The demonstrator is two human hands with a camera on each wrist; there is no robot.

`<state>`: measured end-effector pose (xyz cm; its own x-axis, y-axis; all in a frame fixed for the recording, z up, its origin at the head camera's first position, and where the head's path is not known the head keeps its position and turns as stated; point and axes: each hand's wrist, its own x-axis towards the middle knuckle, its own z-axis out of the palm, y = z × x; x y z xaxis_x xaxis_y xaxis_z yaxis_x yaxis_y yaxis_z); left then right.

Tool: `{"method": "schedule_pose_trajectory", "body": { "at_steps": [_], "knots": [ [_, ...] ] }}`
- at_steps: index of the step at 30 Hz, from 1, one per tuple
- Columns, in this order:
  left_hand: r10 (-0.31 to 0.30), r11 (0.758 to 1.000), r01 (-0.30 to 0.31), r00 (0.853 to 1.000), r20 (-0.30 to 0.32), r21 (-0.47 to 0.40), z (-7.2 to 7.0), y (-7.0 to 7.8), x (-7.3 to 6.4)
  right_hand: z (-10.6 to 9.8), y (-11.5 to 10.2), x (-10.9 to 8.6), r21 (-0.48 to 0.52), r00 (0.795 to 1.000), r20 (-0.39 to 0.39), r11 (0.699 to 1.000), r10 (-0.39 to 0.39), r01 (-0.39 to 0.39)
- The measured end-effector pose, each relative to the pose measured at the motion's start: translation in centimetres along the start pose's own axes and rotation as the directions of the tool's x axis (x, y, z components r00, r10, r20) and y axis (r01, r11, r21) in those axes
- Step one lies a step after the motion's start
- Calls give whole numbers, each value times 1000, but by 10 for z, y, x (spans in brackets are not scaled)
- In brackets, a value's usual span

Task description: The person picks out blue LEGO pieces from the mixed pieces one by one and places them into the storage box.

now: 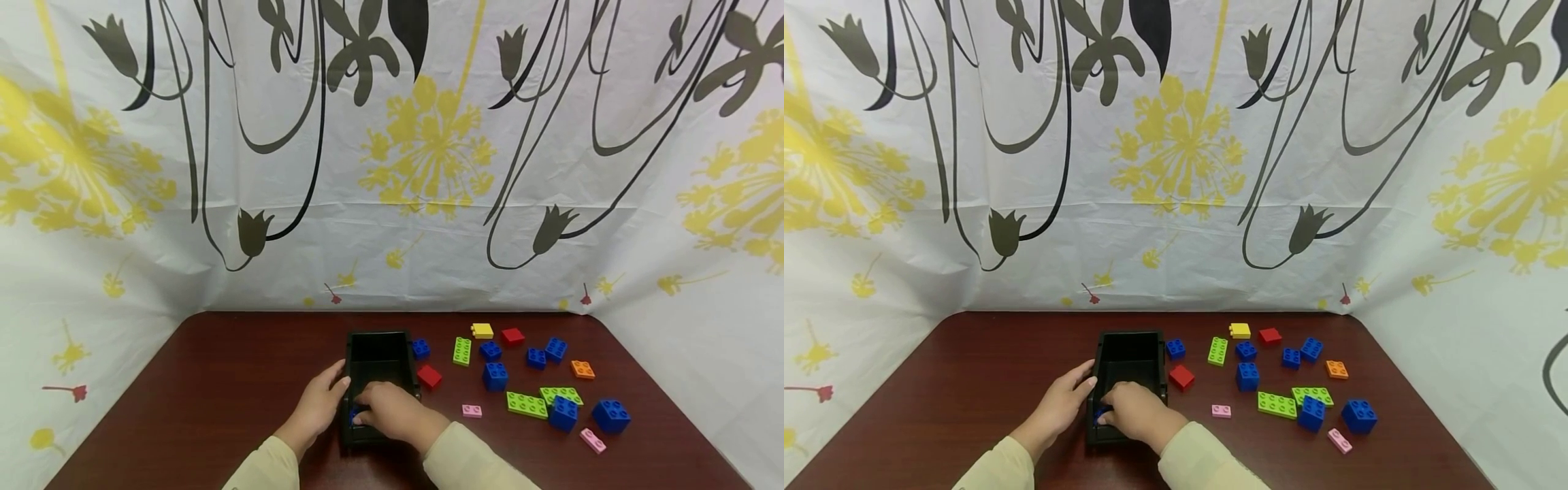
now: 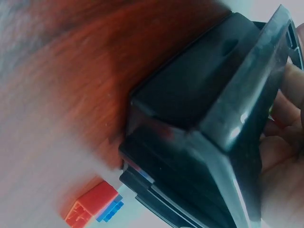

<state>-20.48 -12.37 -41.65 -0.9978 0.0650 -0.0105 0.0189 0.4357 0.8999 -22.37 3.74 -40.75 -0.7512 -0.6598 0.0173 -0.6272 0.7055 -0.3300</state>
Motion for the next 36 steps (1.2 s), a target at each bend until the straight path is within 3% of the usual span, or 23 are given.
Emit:
{"method": "schedule_pose_trajectory", "body": {
  "at_steps": [19,27,36],
  "knots": [
    [5,1000,-5,1000,3,-3,0,0,-1,3,0,3,-18,1000,-8,1000,-19,18],
    [8,1000,-8,1000,-1,-4,0,1,-2,4,2,7,45,1000,-4,999,19,-19],
    [-9,1000,9,1000,5,-4,0,0,1,7,1,8,33,999,-5,999,34,-34]
  ]
}}
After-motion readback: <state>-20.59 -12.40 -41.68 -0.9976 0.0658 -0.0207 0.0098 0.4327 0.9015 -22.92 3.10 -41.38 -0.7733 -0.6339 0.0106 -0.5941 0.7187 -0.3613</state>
